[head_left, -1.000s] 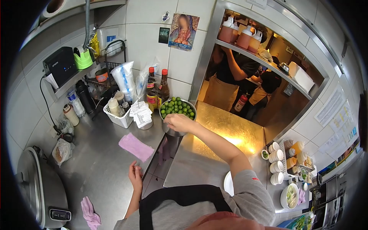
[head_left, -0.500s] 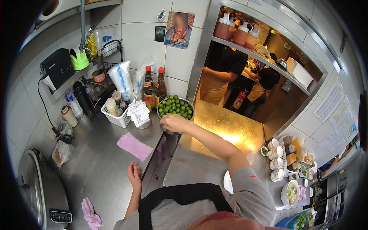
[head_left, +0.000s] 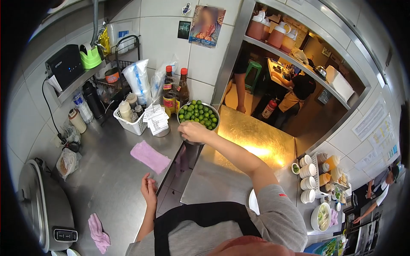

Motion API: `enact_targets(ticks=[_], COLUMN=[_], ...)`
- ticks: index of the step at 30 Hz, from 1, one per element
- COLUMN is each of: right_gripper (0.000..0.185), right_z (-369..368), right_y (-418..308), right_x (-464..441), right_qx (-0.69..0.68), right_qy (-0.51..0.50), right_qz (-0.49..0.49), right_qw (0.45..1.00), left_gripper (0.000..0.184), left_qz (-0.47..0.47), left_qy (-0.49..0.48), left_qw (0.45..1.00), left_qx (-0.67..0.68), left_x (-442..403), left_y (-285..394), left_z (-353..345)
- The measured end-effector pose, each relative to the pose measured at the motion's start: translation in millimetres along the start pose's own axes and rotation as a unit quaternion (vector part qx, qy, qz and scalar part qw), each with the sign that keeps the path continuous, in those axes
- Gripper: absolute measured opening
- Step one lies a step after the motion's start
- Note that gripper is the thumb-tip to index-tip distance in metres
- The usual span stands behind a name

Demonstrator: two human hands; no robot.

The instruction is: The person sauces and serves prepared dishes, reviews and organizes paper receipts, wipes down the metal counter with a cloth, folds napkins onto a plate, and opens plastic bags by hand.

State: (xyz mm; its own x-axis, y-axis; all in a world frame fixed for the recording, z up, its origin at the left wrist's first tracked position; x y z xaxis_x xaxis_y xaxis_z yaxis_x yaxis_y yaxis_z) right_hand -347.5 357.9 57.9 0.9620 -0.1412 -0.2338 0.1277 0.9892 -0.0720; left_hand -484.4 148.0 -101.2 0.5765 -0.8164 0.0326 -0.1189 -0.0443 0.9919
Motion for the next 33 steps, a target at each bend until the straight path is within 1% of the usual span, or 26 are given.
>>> enact_targets(ticks=[2, 4, 5, 6, 7, 8, 9, 10, 11, 12, 13, 14, 15, 17, 18, 20, 21, 22, 24, 25, 26, 27, 28, 29, 33], right_gripper=[0.016, 0.016, 0.016, 0.016, 0.018, 0.021, 0.022, 0.017, 0.020, 0.026, 0.031, 0.035, 0.035, 0.043, 0.043, 0.045, 0.038, 0.038, 0.030, 0.022, 0.022, 0.020, 0.019, 0.018, 0.018], right_z=[-0.9, 4.9, 0.8, -2.3, -5.9, -7.3, -2.4, 2.4, -4.4, -2.9, -6.1, -9.3, -14.6, -18.2, -22.2, -30.3, -29.1, -28.9, -27.6, -18.8, -19.9, -16.2, -13.5, -10.3, -4.5], right_y=[-1.6, -4.9, -1.4, 1.3, 3.0, 6.6, 2.7, 2.1, 6.1, 2.5, -0.2, -4.0, -8.5, -16.8, -16.5, -7.5, -2.0, 2.8, 17.7, 20.7, 24.7, 36.2, 47.2, 50.8, 53.8], right_x=[-5.4, -13.9, -18.1, -22.0, -25.4, -28.5, -31.6, -34.9, -40.1, -44.2, -49.4, -55.7, -62.9, -74.8, -79.5, -86.4, -87.3, -86.6, -82.7, -80.3, -80.6, -78.7, -75.9, -73.4, -70.4], right_qx=[-0.002, 0.034, 0.051, 0.046, 0.054, 0.040, 0.050, 0.058, 0.067, 0.060, 0.053, 0.048, 0.039, 0.099, 0.096, 0.132, 0.107, 0.106, -0.035, -0.051, -0.055, -0.097, -0.136, -0.156, -0.148], right_qy=[-0.003, 0.027, 0.037, 0.026, 0.038, 0.026, 0.056, 0.096, 0.096, 0.119, 0.127, 0.136, 0.132, 0.130, 0.127, 0.111, 0.127, 0.126, 0.116, 0.171, 0.170, 0.199, 0.229, 0.243, 0.273], right_qz=[0.003, 0.009, 0.005, -0.008, -0.003, -0.031, -0.001, 0.000, 0.017, 0.032, 0.050, 0.066, 0.074, 0.090, 0.095, 0.070, 0.065, 0.067, 0.017, 0.027, 0.024, -0.020, -0.064, -0.092, -0.106], right_qw=[1.000, 0.999, 0.998, 0.999, 0.998, 0.998, 0.997, 0.994, 0.993, 0.991, 0.989, 0.987, 0.988, 0.982, 0.983, 0.983, 0.984, 0.984, 0.992, 0.984, 0.984, 0.975, 0.962, 0.953, 0.945], left_gripper=[0.035, 0.034, 0.033, 0.033, 0.033, 0.032, 0.031, 0.029, 0.029, 0.030, 0.036, 0.040, 0.044, 0.051, 0.051, 0.054, 0.054, 0.052, 0.051, 0.047, 0.044, 0.044, 0.039, 0.035, 0.030], left_qz=[-0.001, 0.002, 0.014, 0.037, 0.053, 0.083, 0.092, 0.102, 0.099, 0.118, 0.092, 0.104, 0.115, 0.092, 0.094, 0.130, 0.130, 0.114, 0.100, 0.075, 0.051, 0.054, 0.050, 0.045, 0.053], left_qy=[0.008, 0.011, 0.014, 0.019, -0.002, 0.001, -0.001, 0.005, 0.009, -0.018, 0.003, -0.016, -0.038, -0.028, -0.022, -0.039, -0.036, -0.029, -0.020, 0.008, 0.034, 0.033, 0.040, 0.047, 0.066], left_qw=[1.000, 1.000, 1.000, 0.998, 0.996, 0.993, 0.990, 0.989, 0.991, 0.987, 0.994, 0.994, 0.992, 0.993, 0.993, 0.979, 0.979, 0.984, 0.988, 0.992, 0.994, 0.995, 0.994, 0.994, 0.990], left_qx=[-0.002, 0.007, 0.014, 0.038, 0.073, 0.085, 0.107, 0.110, 0.089, 0.107, 0.051, 0.034, 0.018, 0.072, 0.074, 0.150, 0.151, 0.134, 0.118, 0.103, 0.086, 0.083, 0.086, 0.089, 0.113], left_x=[1.4, -0.1, -1.2, -0.8, -4.4, -2.4, -6.1, -13.6, -21.9, -28.7, -37.9, -53.4, -68.9, -96.4, -109.6, -126.6, -127.4, -129.5, -135.0, -139.9, -145.2, -154.1, -164.1, -169.0, -177.8], left_y=[0.9, 0.0, -6.8, -9.0, -19.5, -13.3, -13.9, -14.5, -5.3, 6.1, 29.7, 32.7, 34.0, 43.3, 43.6, 41.1, 43.8, 50.0, 53.4, 53.9, 53.0, 46.7, 42.6, 44.3, 46.4], left_z=[0.8, 1.2, 3.7, 3.6, 4.8, 4.4, 4.2, 2.3, -1.3, -9.9, -17.0, -22.9, -29.6, -46.8, -53.8, -68.3, -70.7, -71.1, -71.8, -67.2, -62.3, -61.9, -60.0, -59.3, -63.8])
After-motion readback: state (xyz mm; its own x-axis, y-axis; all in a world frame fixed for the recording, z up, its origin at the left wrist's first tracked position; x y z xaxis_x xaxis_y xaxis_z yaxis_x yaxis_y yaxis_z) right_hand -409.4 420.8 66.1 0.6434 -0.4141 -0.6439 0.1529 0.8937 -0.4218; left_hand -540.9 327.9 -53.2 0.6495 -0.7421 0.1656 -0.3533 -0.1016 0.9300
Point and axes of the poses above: each hand's wrist, its own x-axis away from the middle knuckle, its own z-axis out of the back of the hand, y = z × x, the point moved 9 cm from there along -x, towards the middle knuckle, and after that the axes turned 14 degrees about z, right-handed, at the moved point
